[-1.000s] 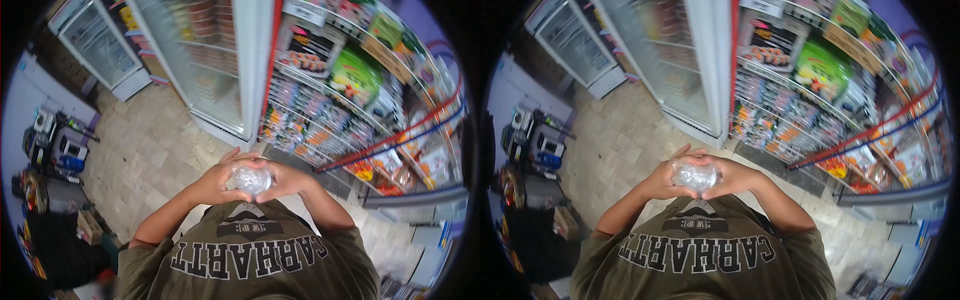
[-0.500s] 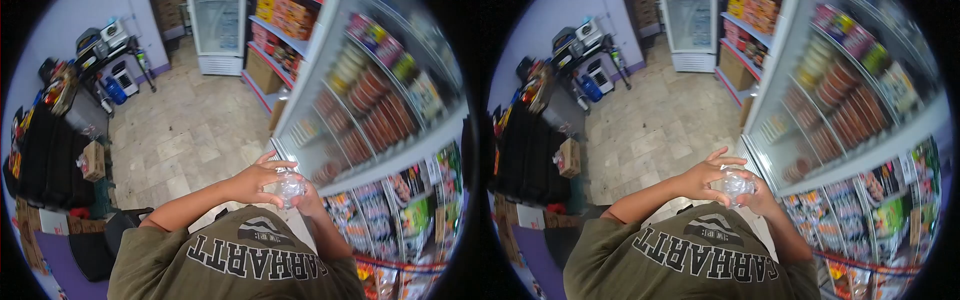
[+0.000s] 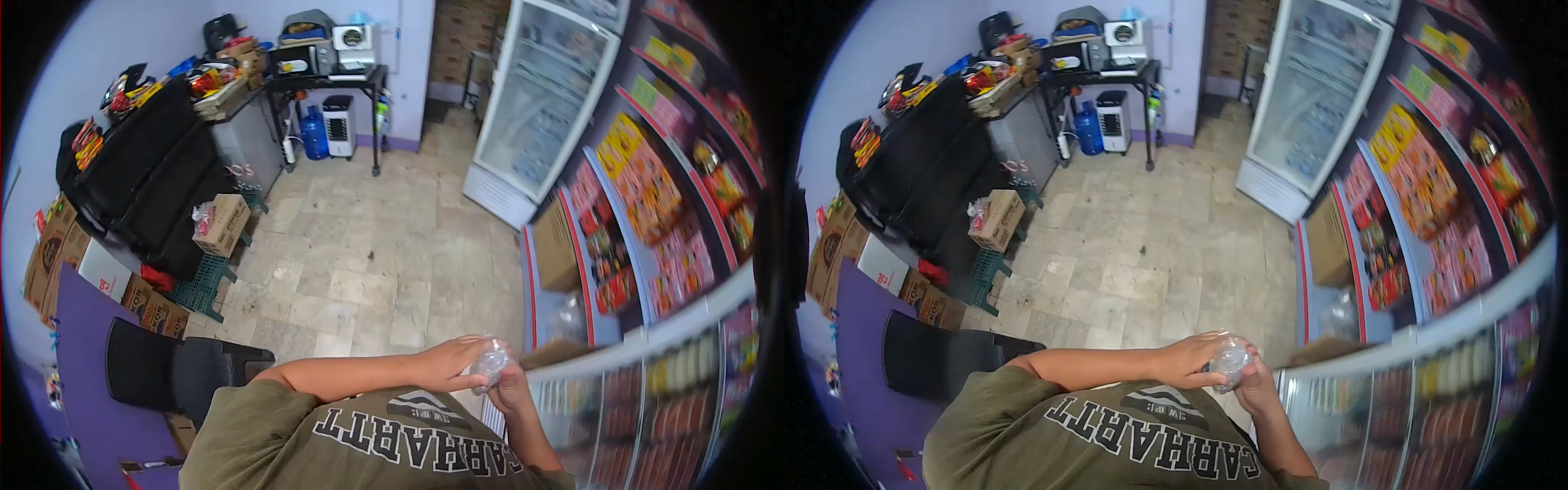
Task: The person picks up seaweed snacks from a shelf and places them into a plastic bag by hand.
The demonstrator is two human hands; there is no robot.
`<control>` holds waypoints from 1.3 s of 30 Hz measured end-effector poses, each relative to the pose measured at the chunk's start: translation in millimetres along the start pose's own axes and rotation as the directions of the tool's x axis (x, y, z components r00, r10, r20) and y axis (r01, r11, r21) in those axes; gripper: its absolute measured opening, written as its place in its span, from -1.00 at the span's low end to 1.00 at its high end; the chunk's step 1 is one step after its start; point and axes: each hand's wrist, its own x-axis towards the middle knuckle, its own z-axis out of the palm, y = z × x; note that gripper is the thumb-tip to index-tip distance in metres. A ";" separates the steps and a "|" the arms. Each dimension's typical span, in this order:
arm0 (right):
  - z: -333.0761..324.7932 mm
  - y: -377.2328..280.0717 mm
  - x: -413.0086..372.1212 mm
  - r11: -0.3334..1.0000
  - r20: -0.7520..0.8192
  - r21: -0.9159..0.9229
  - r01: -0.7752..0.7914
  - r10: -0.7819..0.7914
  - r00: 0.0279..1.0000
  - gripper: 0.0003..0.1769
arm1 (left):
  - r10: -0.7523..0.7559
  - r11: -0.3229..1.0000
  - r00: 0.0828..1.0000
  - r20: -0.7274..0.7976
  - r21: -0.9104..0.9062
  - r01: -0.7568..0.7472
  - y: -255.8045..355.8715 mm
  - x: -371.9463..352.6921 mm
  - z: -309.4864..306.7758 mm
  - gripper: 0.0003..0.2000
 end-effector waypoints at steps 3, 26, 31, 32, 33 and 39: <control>1.6 -18.3 103.6 0.994 0.088 -0.022 -0.107 0.109 0.990 -0.05 | -0.135 0.980 0.980 -0.148 0.129 0.155 -36.4 18.2 -58.7 -0.39; 258.3 24.9 672.1 0.970 0.454 -0.218 0.111 0.000 0.891 -0.35 | -0.067 0.805 0.744 -0.665 0.404 0.434 -269.4 -37.3 -549.0 -0.41; 296.2 59.9 796.3 0.965 0.472 -0.190 0.182 -0.073 0.879 -0.40 | -0.164 0.750 0.771 -0.615 0.430 0.503 -335.5 -58.8 -657.8 -0.38; 301.7 71.3 824.4 0.966 0.484 -0.182 0.184 -0.075 0.872 -0.40 | -0.254 0.714 0.769 -0.587 0.422 0.558 -355.5 -69.0 -678.5 -0.36; 308.4 81.2 857.0 0.960 0.488 -0.256 0.117 0.024 0.872 -0.43 | -0.245 0.702 0.764 -0.596 0.434 0.564 -376.3 -78.9 -699.0 -0.36; 395.0 104.6 1022.1 0.769 0.659 -0.485 0.415 0.009 0.752 -0.45 | -0.275 0.681 0.539 -0.796 0.235 0.694 -455.0 -128.2 -823.2 -0.10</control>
